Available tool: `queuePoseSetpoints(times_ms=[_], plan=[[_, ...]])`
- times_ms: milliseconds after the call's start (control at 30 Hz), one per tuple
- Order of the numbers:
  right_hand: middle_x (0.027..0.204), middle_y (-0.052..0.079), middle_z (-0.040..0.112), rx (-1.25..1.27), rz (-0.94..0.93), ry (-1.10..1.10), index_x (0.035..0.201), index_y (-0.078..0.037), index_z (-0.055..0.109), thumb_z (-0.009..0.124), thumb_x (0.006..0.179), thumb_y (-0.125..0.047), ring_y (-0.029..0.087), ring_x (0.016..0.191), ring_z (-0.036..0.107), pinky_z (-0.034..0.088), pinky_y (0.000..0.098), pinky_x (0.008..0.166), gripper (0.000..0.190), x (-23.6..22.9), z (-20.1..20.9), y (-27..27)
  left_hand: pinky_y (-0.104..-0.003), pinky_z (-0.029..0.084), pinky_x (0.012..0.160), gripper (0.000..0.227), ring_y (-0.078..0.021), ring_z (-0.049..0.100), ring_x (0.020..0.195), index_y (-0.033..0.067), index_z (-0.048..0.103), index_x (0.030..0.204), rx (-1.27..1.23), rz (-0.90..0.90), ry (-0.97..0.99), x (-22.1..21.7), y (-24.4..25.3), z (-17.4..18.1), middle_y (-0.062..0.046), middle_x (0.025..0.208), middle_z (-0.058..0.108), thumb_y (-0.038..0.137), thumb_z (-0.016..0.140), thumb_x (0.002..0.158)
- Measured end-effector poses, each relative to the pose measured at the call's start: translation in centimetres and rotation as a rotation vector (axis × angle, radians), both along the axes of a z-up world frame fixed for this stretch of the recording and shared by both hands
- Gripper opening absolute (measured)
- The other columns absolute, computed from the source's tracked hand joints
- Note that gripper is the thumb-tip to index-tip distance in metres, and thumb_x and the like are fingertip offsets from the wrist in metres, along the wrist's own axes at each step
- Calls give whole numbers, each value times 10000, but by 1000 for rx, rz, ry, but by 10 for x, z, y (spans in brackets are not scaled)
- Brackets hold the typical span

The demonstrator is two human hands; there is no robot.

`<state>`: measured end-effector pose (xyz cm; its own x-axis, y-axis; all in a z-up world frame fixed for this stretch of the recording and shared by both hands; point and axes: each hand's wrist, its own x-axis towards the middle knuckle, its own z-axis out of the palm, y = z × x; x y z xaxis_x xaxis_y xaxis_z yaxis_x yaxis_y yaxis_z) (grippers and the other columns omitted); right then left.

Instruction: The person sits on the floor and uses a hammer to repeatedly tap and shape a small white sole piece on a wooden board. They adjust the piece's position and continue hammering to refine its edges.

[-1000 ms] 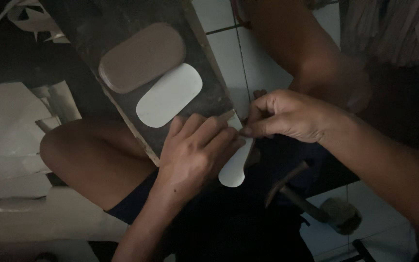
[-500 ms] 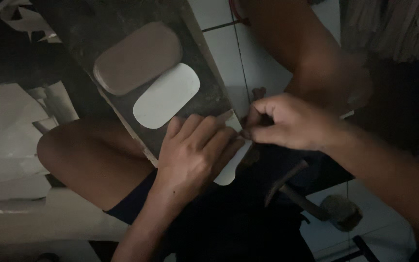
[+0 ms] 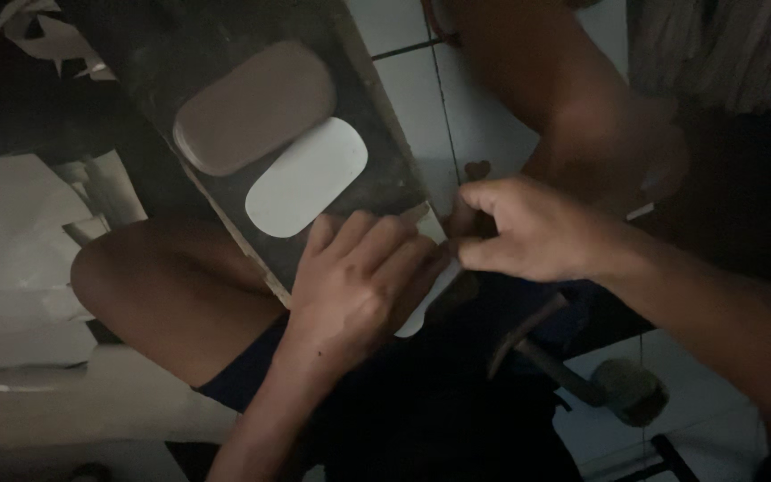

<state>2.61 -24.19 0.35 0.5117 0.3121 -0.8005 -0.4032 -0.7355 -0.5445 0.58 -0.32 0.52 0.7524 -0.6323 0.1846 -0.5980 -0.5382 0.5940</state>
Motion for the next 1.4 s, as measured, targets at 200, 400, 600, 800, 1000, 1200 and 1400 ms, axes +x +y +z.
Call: queuePoseSetpoints(times_ms=[200,400,600,800,1000,1200,1400], plan=[[820,59,728,341,-209,144,884,-16,733,743,874,-158,142,773,668,546,303,720,142,4,-11,-10,-369,401,746,168,-188,588,857,103,753,999,-17,13,1,-3,1,1,-21,961,651,244,807,926],[785,61,718,238,-166,154,877,-29,725,754,823,-141,144,711,667,553,320,667,128,8,-14,-9,-368,399,739,169,-189,586,864,103,764,1024,15,-36,-18,-1,-1,0,-33,1002,667,225,785,908],[761,38,709,41,40,-67,888,-62,696,743,792,-169,132,670,668,565,327,612,152,-1,-1,-2,-380,414,755,224,-191,606,891,99,766,1079,12,-16,40,-7,5,0,-25,1025,663,235,789,903],[743,74,692,209,-126,124,863,-32,715,764,841,-204,151,661,631,523,315,604,180,9,-7,-5,-371,433,751,213,-194,621,929,101,752,1096,1,36,27,-19,1,-1,-45,1066,665,213,790,918],[719,43,709,97,-12,39,839,-46,707,763,818,-232,129,654,648,518,290,599,195,6,0,-2,-380,439,773,181,-189,624,960,118,758,1094,3,47,24,-26,2,1,-16,1074,659,177,782,925],[748,36,695,49,54,18,880,-62,689,757,828,-262,139,639,646,533,291,569,217,4,-2,-2,-366,453,781,281,-211,621,1027,95,738,1173,-51,72,79,-26,1,4,-51,1145,650,196,788,916],[754,63,714,188,-85,107,845,-24,751,805,826,-270,143,687,633,498,296,608,253,11,-4,-4,-377,466,790,308,-199,625,994,104,748,1208,-21,11,73,-28,6,7,-40,1121,662,118,759,901]])
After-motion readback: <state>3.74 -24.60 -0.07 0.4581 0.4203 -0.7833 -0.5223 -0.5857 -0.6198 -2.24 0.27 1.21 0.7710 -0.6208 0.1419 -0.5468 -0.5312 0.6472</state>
